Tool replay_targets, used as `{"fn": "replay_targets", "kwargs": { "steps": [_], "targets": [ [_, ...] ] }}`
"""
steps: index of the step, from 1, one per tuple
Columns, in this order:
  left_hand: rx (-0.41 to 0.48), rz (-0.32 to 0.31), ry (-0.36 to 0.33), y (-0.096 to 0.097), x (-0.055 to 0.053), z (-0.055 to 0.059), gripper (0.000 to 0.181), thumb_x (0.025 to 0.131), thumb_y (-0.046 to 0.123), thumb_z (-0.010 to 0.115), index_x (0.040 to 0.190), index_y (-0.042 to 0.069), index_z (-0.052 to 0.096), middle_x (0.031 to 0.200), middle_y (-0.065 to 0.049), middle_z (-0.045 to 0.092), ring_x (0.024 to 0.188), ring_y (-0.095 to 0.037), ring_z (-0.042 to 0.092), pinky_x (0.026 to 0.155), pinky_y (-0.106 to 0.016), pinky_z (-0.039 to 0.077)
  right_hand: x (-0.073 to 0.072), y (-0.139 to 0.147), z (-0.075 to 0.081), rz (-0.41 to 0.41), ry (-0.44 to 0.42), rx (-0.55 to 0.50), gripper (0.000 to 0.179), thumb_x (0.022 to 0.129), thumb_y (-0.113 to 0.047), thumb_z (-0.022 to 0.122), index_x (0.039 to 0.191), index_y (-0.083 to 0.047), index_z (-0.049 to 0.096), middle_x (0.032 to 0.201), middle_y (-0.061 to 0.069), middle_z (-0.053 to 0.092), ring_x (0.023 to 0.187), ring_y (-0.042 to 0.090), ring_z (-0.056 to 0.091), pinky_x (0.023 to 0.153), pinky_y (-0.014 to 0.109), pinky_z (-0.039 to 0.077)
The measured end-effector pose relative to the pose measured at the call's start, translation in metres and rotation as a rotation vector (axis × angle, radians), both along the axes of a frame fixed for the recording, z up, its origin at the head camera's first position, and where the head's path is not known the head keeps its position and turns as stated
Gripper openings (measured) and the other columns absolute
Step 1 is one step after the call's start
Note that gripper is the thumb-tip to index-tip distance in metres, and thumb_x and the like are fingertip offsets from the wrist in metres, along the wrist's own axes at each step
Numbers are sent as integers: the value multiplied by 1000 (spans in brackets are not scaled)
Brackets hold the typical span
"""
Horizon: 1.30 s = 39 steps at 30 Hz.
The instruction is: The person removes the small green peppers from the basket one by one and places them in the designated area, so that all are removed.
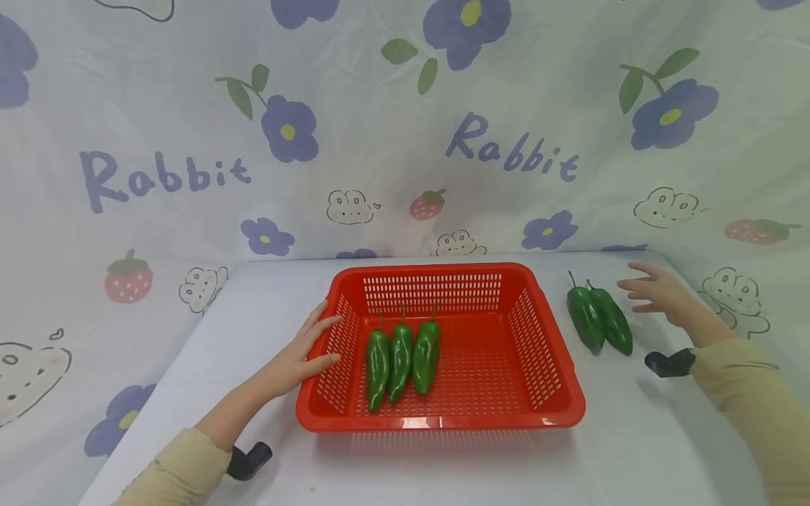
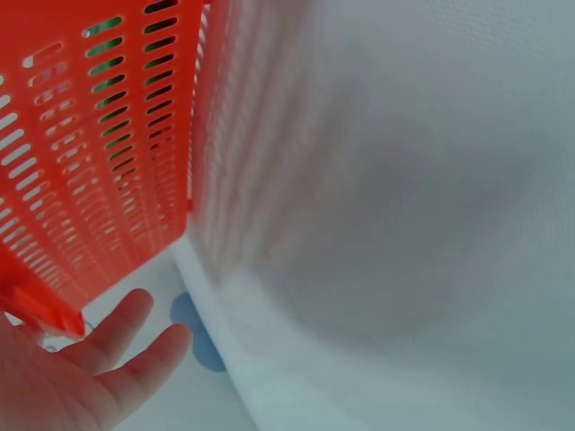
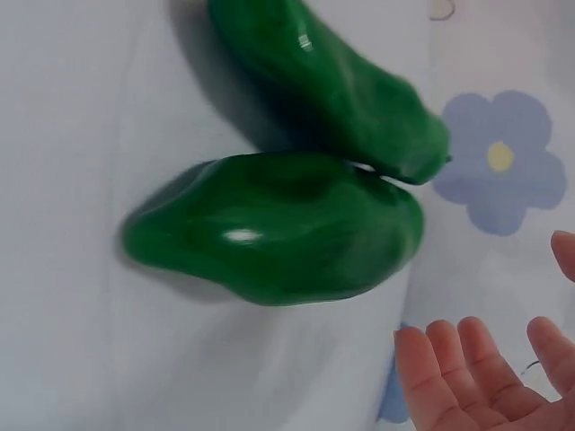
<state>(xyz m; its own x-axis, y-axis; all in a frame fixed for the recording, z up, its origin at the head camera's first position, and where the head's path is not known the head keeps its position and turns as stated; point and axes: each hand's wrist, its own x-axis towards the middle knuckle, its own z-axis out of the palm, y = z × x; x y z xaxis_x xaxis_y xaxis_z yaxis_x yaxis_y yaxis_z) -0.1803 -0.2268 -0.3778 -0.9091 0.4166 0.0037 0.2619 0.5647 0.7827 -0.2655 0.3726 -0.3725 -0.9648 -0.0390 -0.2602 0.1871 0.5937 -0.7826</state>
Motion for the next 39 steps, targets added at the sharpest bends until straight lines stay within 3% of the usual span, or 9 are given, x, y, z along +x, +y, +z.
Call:
{"fn": "replay_targets", "kwargs": {
  "steps": [7,11,14,15,21,28,33,39],
  "targets": [
    [-1,0,0,-1,0,-1,66,85,21,59,141,9,27,152,-12,-6,128,-45,25,75,-38,55,4,-11,19,47,52,-22,80,96,-36,42,143,2,-10,138,40,20,122,52,32,89,48,47],
    [3,3,-5,-1,0,0,65,85,21,59,141,9,27,152,-12,-5,128,-45,26,75,-38,55,8,-23,33,81,77,-64,77,96,-34,43,144,-1,-8,139,38,23,101,15,60,86,41,51],
    [8,0,-6,-1,0,0,66,85,22,59,141,9,27,153,-12,-6,127,-44,27,75,-37,55,12,-35,44,103,93,-100,76,96,-33,45,145,-3,-5,140,36,22,83,-13,52,83,36,52],
    [10,-2,-7,-1,1,0,66,85,23,60,141,10,27,153,-11,-6,127,-44,27,75,-37,55,13,-39,48,113,100,-113,76,96,-33,45,146,-3,-4,141,36,21,82,-14,52,83,36,53],
    [18,-8,-11,0,1,1,66,84,23,60,141,10,27,153,-11,-6,125,-44,32,73,-35,56,21,-66,69,149,98,-142,76,94,-34,49,147,-6,2,144,30,21,87,-10,55,84,37,52],
    [14,-2,-15,1,1,2,65,84,23,60,140,9,28,153,-11,-6,124,-44,32,73,-36,56,30,-96,86,207,79,-137,78,92,-35,52,147,-10,4,146,25,22,114,24,52,88,44,49],
    [14,0,-15,0,1,2,66,84,25,60,140,9,28,153,-12,-6,124,-44,32,73,-36,56,35,-117,91,237,86,-180,77,91,-31,55,147,-10,7,143,25,29,109,20,55,86,43,50],
    [14,-1,-18,0,1,2,66,84,25,60,140,9,28,153,-11,-6,123,-44,34,73,-35,56,40,-142,90,274,54,-226,76,89,-26,58,147,-12,11,141,25,32,117,39,48,84,45,51]
  ]
}}
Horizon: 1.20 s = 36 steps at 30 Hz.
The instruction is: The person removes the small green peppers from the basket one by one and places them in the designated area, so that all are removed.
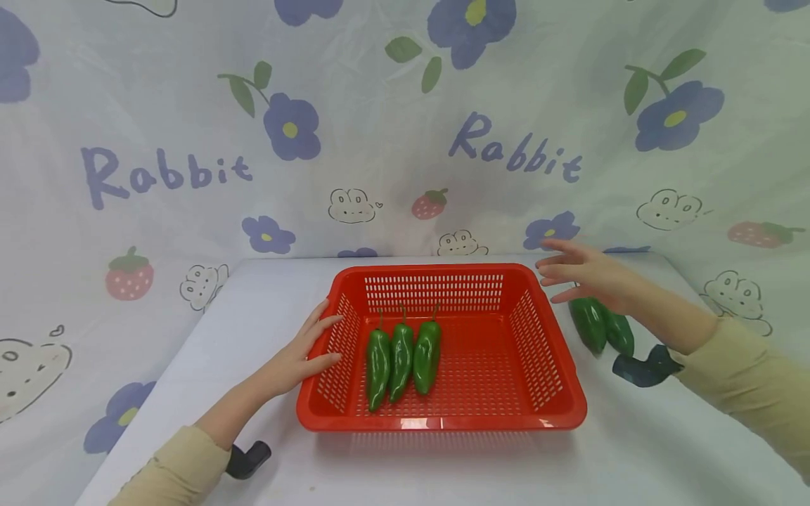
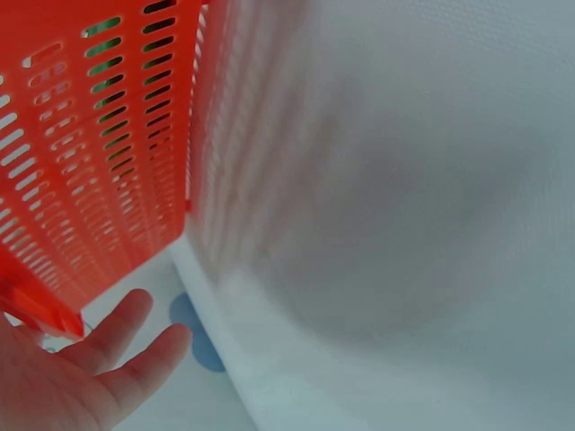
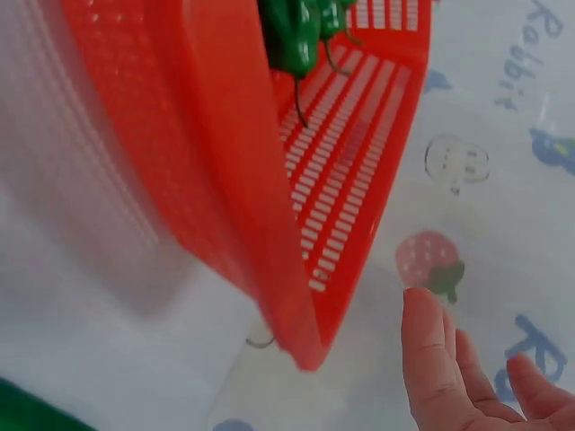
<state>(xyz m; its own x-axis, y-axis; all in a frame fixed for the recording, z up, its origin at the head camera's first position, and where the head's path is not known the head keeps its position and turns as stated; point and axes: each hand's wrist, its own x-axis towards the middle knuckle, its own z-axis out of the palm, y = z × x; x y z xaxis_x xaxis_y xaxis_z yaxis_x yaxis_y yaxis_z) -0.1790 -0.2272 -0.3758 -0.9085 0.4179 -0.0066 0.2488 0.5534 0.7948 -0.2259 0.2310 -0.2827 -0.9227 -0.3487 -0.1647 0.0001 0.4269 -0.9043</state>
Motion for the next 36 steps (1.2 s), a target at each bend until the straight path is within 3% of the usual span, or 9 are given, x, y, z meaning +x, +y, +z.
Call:
{"fn": "replay_targets", "kwargs": {
  "steps": [15,23,36],
  "targets": [
    [2,5,2,-1,1,1,66,84,22,59,140,8,28,153,-12,-6,124,-44,32,73,-36,56,-1,-61,-7,116,-102,-52,68,88,-20,59,144,-10,22,136,25,38,114,36,49,80,41,53],
    [-6,6,5,0,-1,-1,65,85,23,60,140,9,28,153,-11,-6,124,-44,33,73,-36,56,-2,-84,-18,119,-140,-19,66,86,-25,61,142,-11,28,132,22,44,112,34,52,80,41,53],
    [-5,8,6,0,-1,-2,66,85,25,59,140,9,28,153,-11,-5,124,-44,33,73,-37,56,-4,-109,-42,133,-167,13,64,85,-18,61,140,-7,30,120,20,53,104,33,55,78,43,54]
  ]
}}
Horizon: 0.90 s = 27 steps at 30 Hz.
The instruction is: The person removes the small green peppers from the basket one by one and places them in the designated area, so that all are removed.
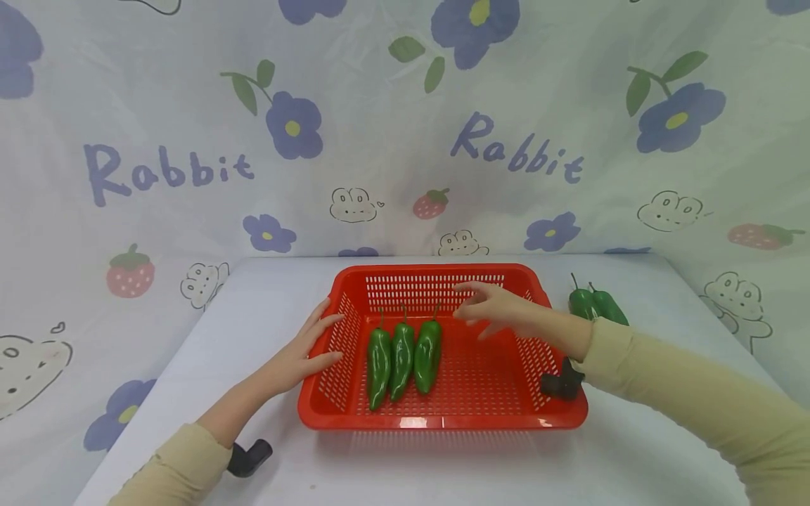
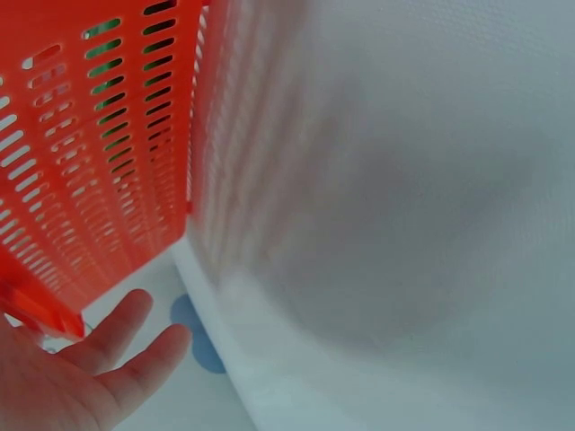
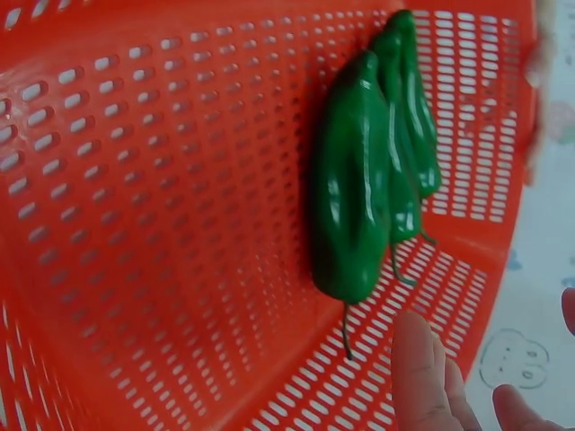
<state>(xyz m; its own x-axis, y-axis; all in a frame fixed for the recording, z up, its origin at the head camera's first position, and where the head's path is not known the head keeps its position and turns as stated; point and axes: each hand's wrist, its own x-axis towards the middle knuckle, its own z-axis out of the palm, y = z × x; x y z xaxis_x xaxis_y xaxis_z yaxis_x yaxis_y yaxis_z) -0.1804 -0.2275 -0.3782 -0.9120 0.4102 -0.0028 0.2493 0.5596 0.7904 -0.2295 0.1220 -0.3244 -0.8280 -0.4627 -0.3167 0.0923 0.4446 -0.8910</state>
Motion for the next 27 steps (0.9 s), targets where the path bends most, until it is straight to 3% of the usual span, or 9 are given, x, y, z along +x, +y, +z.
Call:
{"fn": "replay_targets", "kwargs": {
  "steps": [6,27],
  "targets": [
    [7,0,-2,0,0,0,66,85,25,60,140,9,28,153,-11,-5,124,-44,32,74,-36,56,1,-13,-12,-22,-22,28,62,84,-15,61,138,-7,34,117,19,55,108,39,51,78,46,53],
    [16,-1,-3,0,1,-1,66,84,24,61,140,9,28,153,-11,-5,123,-44,35,72,-36,56,2,-43,-51,-61,-16,129,62,79,-13,67,134,-7,40,110,15,56,83,27,59,65,39,55]
  ]
}}
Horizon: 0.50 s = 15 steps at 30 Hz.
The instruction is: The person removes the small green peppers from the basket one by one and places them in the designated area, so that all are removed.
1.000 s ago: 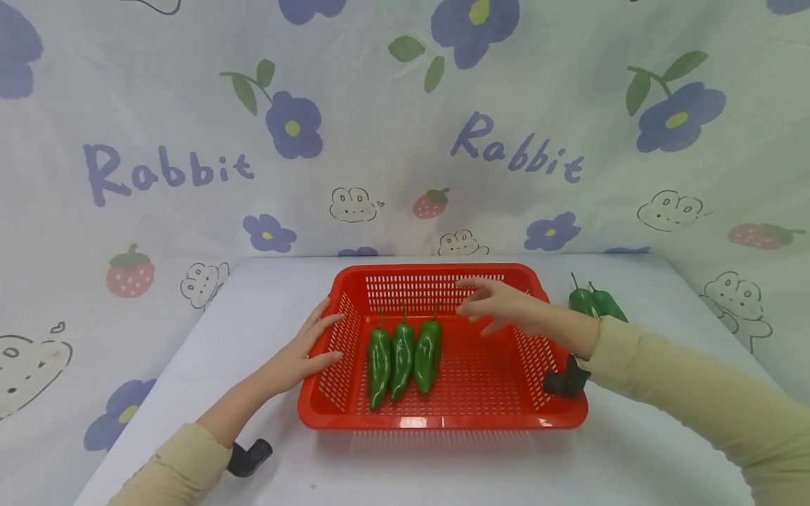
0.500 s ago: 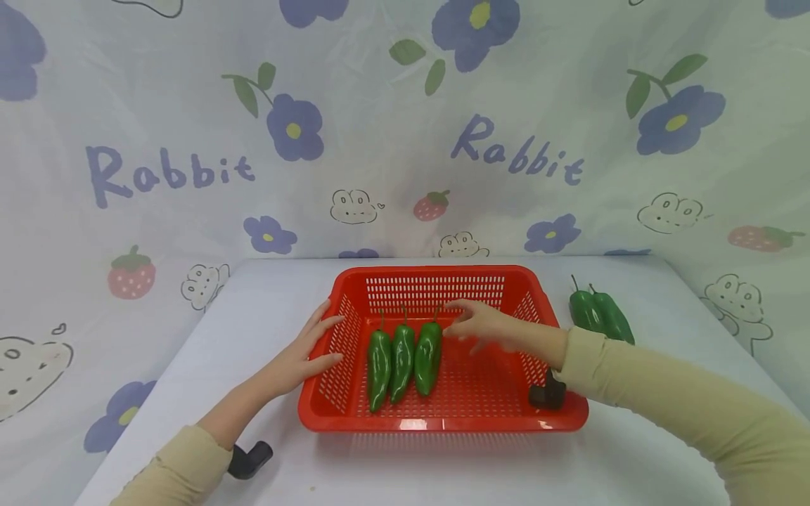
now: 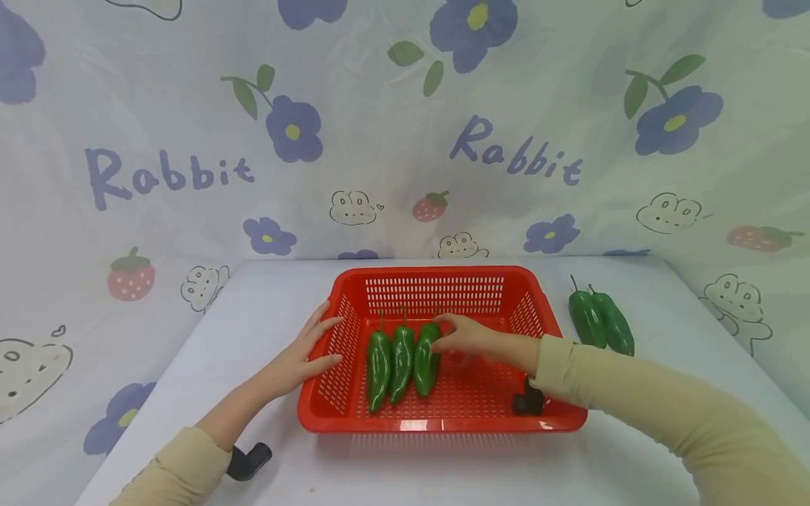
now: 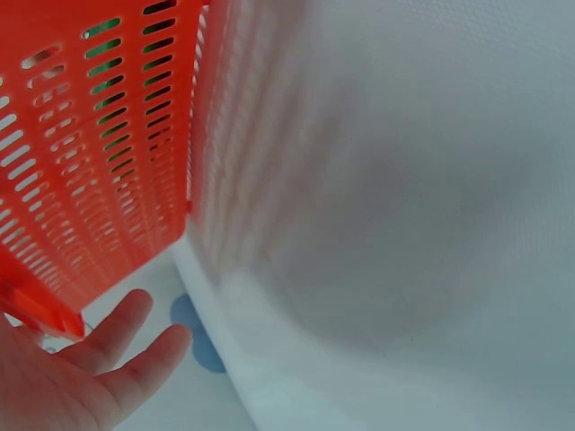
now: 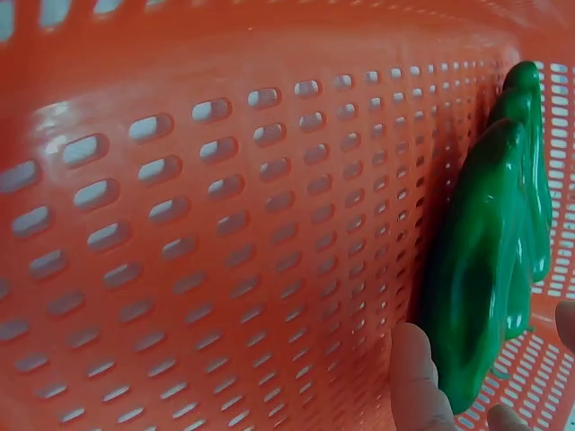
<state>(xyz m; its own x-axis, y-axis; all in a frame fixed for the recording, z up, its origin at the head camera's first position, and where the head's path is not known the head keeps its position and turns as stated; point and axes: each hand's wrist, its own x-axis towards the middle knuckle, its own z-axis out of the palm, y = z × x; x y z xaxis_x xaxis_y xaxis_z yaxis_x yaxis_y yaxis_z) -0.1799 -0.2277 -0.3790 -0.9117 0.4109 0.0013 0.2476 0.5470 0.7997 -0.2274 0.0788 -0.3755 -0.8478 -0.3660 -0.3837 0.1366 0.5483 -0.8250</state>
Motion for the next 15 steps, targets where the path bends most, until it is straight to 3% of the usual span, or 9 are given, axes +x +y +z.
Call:
{"fn": "replay_targets", "kwargs": {
  "steps": [9,15],
  "targets": [
    [8,-3,-4,1,1,1,66,84,23,60,140,9,28,153,-11,-6,122,-44,36,72,-35,56,1,-11,-8,-16,56,77,64,76,-17,71,133,-10,43,105,12,56,70,21,57,52,33,52],
    [5,-2,1,0,0,-1,66,84,23,60,140,9,28,153,-11,-5,123,-44,35,72,-36,56,1,-15,-13,8,92,86,68,75,-17,72,135,-9,40,111,13,54,80,22,56,58,32,51]
  ]
}}
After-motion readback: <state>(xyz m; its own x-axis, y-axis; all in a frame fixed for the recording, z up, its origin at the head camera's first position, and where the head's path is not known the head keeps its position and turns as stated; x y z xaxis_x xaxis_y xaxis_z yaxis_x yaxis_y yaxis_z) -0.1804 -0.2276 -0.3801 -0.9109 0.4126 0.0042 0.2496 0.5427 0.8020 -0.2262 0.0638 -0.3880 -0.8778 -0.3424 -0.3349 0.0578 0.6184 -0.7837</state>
